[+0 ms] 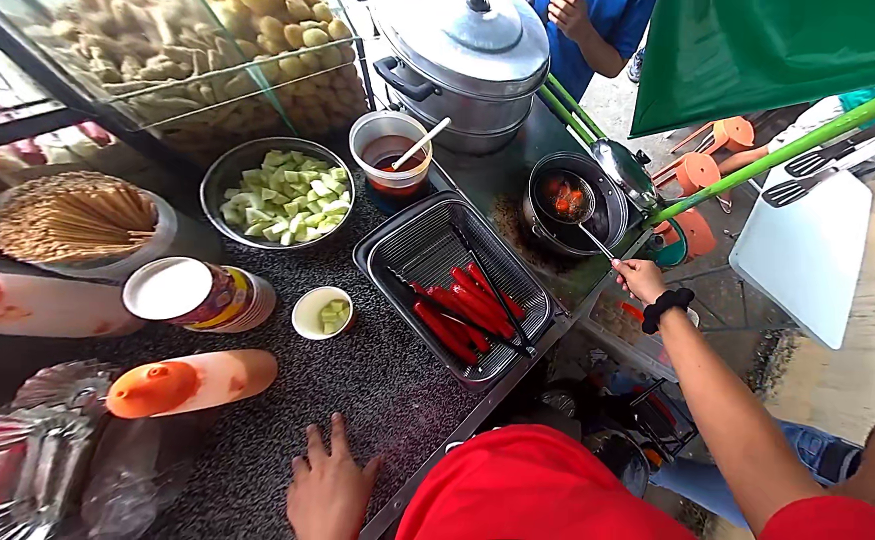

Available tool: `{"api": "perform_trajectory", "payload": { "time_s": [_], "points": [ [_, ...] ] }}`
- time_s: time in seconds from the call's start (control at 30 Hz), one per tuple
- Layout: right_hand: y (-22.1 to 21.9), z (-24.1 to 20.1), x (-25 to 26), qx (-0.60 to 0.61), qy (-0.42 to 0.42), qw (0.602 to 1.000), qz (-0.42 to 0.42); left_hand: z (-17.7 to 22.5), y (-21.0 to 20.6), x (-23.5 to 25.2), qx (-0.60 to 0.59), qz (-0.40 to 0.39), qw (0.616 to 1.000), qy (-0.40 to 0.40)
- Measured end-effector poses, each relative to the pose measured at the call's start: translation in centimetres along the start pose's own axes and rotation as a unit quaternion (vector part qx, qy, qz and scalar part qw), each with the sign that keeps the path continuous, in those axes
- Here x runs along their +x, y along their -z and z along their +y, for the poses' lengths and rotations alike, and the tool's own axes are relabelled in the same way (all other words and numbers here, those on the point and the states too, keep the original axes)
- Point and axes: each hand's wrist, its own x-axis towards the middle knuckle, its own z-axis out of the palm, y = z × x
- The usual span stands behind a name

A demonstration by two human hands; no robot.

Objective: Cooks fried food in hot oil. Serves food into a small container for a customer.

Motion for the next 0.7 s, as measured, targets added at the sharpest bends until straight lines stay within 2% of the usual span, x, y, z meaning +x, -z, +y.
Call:
{"api": "perform_trajectory", "payload": {
  "time_s": [0.37,0.57,0.7],
  "points": [
    [0.9,-0.2,0.2,-0.027,0.018,0.999,0.002,0.1,0.2,-0.1,-0.008,0.006,1.0,-0.004],
    [1.3,-2.3,0.7,-0.049,-0.015,0.999,-0.013,0.1,0.2,0.0,0.004,-0.005,1.0,0.001],
    [1.1,-2.7,0.8,-0.12,0.005,0.993,-0.012,0.2,0.3,0.0,0.004,-0.008,1.0,0.002]
  ]
}}
